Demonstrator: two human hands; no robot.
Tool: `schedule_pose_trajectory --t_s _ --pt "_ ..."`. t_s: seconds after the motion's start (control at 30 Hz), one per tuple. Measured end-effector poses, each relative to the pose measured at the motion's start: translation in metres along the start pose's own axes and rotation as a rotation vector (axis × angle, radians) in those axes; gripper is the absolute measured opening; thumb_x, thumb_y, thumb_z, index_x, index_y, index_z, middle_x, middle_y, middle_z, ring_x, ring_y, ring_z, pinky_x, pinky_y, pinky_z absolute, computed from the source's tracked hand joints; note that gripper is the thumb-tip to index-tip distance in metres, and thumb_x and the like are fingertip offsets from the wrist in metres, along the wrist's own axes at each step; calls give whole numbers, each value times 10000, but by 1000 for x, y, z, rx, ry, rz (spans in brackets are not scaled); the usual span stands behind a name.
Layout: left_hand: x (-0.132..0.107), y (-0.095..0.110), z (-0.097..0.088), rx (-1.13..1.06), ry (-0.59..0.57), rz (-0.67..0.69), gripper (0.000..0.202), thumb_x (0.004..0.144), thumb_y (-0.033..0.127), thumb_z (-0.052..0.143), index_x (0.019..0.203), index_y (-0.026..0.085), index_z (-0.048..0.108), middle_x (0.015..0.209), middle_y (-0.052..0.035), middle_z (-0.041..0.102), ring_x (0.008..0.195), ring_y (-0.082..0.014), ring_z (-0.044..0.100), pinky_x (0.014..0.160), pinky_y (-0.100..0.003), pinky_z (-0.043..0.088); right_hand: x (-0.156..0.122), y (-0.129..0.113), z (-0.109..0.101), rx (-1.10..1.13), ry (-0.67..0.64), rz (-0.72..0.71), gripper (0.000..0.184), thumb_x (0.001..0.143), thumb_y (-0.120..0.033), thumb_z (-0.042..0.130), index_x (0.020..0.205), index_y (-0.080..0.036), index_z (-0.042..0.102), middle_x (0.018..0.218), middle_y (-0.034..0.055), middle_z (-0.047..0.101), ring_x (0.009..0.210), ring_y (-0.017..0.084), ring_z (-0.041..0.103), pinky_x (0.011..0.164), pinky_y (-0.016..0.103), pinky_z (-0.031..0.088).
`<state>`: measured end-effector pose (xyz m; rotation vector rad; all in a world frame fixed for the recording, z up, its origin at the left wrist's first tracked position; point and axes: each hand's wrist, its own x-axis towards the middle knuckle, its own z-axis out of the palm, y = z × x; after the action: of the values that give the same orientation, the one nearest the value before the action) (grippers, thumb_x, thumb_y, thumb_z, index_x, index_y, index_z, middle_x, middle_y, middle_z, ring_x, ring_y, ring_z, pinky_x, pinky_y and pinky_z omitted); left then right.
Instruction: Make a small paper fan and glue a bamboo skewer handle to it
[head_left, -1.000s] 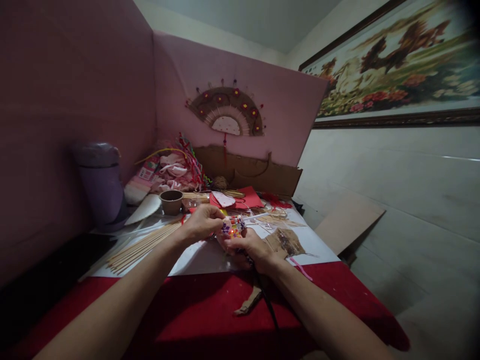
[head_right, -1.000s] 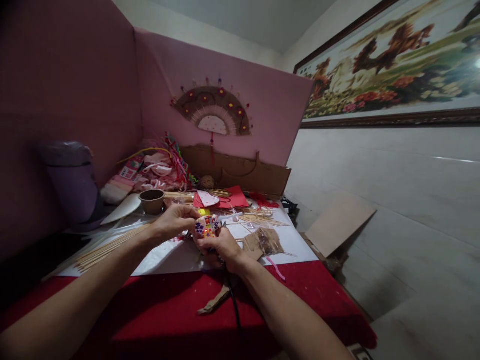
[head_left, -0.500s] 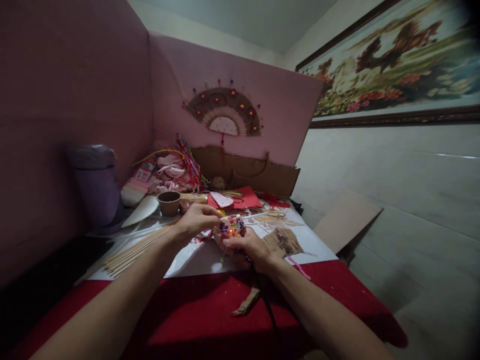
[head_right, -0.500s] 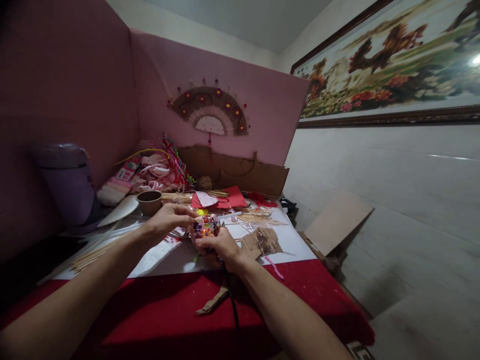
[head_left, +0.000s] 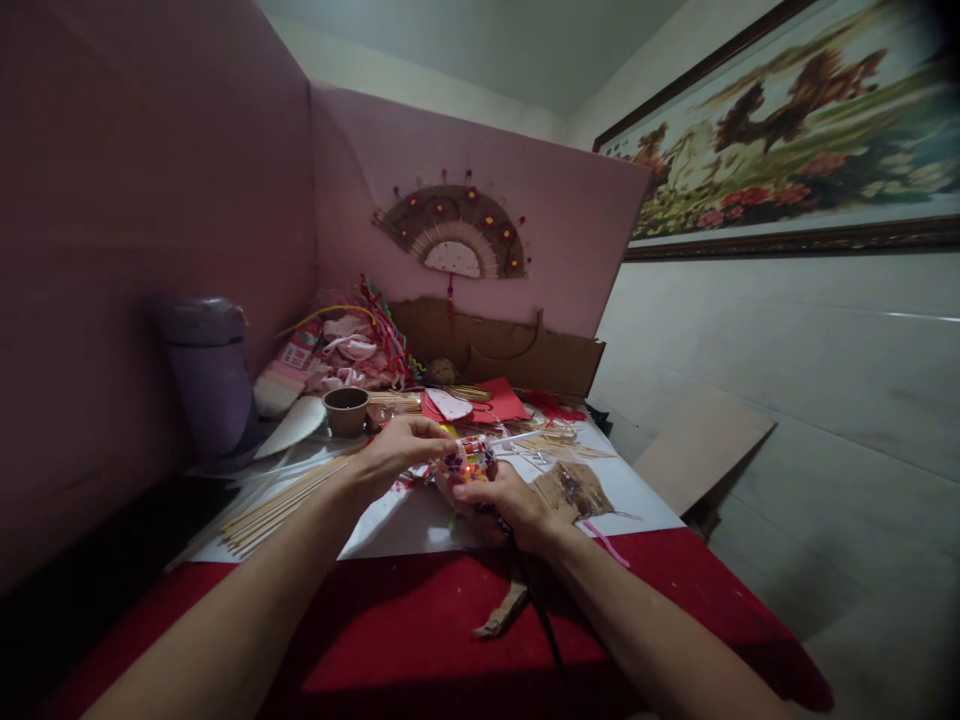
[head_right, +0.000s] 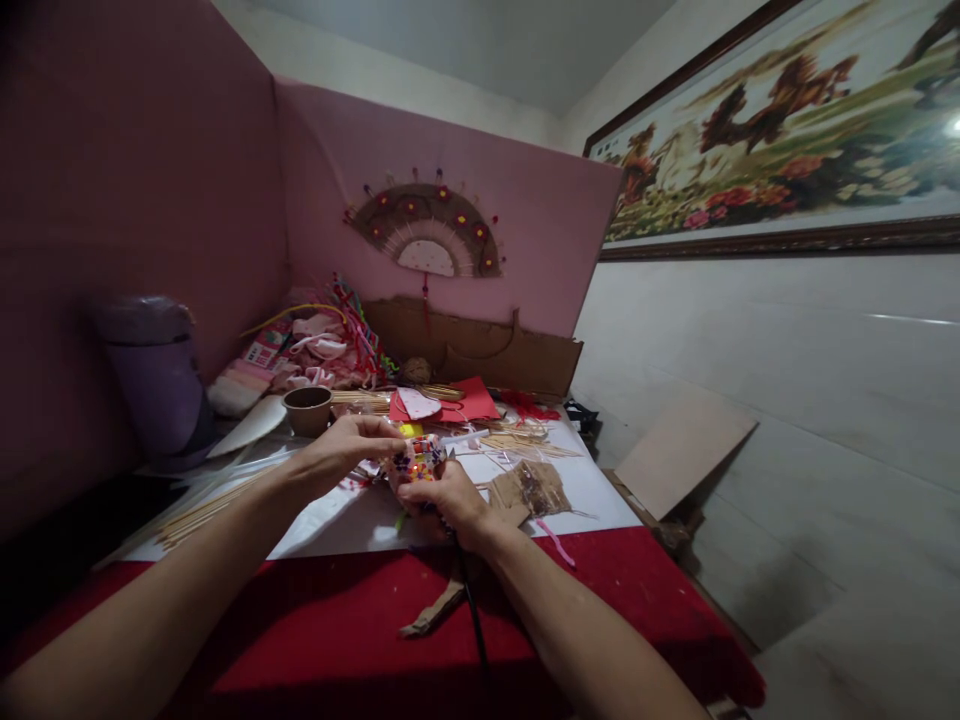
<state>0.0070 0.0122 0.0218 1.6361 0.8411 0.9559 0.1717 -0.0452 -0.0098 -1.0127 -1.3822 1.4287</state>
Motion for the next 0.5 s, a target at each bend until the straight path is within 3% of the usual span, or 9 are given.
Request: schedule_pose_trajectory --t_s 0.23,0.5 --pt "5 -6 6 -33 77 -45 109 547 220 674 597 127 649 528 14 562 528 -105 462 542 -249 328 0 3 -1 8 -77 28 135 649 -243 600 688 -173 492 438 -79 423 283 48 285 248 174 211" --pt "5 -5 8 -37 119 -70 98 506 220 650 528 142 595 496 38 510 517 -104 430 515 -244 294 -1 3 0 22 -96 50 164 643 -251 617 720 -177 493 433 -84 427 285 42 269 250 168 201"
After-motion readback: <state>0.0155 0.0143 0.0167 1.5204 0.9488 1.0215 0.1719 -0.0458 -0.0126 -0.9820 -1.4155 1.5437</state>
